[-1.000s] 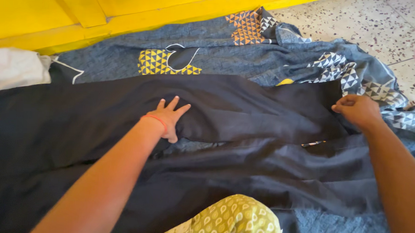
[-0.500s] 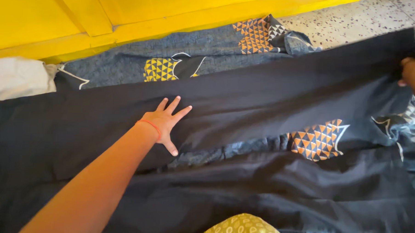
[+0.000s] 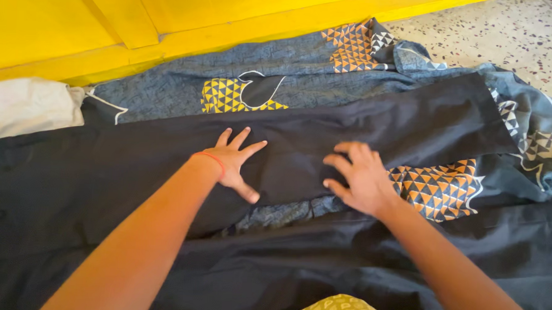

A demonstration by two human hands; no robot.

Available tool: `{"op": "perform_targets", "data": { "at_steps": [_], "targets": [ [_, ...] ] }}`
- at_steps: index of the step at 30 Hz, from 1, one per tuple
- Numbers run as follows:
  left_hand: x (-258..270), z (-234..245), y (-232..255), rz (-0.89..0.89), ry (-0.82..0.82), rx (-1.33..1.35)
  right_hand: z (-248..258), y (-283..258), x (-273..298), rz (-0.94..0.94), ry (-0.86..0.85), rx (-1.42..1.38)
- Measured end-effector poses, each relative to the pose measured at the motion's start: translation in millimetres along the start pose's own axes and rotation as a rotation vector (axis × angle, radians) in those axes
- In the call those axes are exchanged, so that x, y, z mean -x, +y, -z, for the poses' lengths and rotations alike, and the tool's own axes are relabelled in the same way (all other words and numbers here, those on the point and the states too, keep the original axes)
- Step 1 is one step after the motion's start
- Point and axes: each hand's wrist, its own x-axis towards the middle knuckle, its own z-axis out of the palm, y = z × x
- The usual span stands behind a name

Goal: The person folds a light-colored shirt and then a pair of dark trousers on a patterned cloth spread on the floor. The shirt is folded into a compact rectangle and set aside, followed by folding the trousers lengthwise and then into a smaller bundle.

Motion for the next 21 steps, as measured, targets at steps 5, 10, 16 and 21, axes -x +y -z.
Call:
{"op": "perform_targets", "data": {
  "at_steps": [5,10,16,21],
  "targets": [
    [-22,-20,-17,-0.020,0.345,0.190,20,4,19,0.136,0.024,-0.007],
    [-27,-20,-19,0.067,0.339,0.147,21,28,32,0.115,-0.085,0.157],
    [-30,-1,-19,0.141,0.228,0.128,19,73,33,-0.182,0.050,0.305],
    [-34,-1,-20,0.147,0.191,0.177,31,113,64,-1.019,0.143,0.055]
  ]
}}
